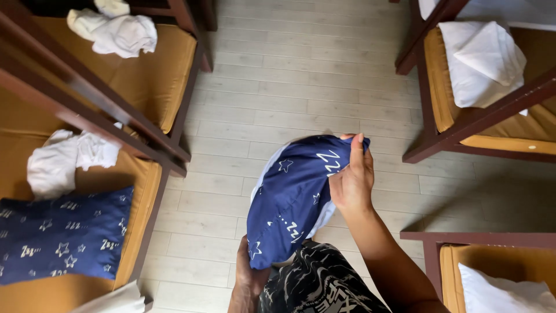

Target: Putting a white pillowcase on a blue star-patterned pillow.

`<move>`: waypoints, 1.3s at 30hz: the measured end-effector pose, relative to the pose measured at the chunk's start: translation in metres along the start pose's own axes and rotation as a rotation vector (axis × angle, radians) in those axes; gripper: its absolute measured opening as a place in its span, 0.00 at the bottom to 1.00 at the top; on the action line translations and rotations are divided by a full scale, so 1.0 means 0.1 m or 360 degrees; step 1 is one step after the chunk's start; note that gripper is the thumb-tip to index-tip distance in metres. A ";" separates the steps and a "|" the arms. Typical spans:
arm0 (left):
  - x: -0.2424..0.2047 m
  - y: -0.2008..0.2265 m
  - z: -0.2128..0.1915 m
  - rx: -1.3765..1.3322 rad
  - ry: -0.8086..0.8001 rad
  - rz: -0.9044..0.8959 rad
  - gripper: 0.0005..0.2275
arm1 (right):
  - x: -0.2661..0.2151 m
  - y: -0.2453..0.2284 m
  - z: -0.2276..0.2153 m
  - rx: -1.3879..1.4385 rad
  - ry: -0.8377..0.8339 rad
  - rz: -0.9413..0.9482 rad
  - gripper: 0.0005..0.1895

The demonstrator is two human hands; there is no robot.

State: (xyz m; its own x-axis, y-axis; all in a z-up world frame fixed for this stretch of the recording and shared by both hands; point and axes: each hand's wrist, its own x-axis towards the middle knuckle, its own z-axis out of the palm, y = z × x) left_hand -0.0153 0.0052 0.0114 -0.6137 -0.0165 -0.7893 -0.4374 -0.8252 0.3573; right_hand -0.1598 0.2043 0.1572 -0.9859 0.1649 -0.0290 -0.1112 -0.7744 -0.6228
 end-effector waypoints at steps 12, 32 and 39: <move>0.61 -0.28 0.75 0.0375 -0.0278 -0.0239 0.15 | 0.29 -0.48 -0.18 -0.0300 0.0599 -0.0604 0.17; 1.16 -0.28 1.98 -0.0082 -0.0543 0.0194 0.16 | 1.17 -0.99 -1.25 -0.1667 0.0285 -0.0866 0.28; 0.71 -0.05 2.12 0.0239 -0.0704 0.0312 0.18 | 1.14 -0.09 -0.89 -0.2163 -0.1022 -0.0072 0.58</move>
State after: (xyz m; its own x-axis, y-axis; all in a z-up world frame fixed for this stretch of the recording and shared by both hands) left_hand -0.1959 0.1280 0.0598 -0.8991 0.1045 -0.4250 -0.3559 -0.7398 0.5710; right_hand -0.2596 0.2847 0.0898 -0.9105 -0.3946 0.1235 -0.2998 0.4243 -0.8544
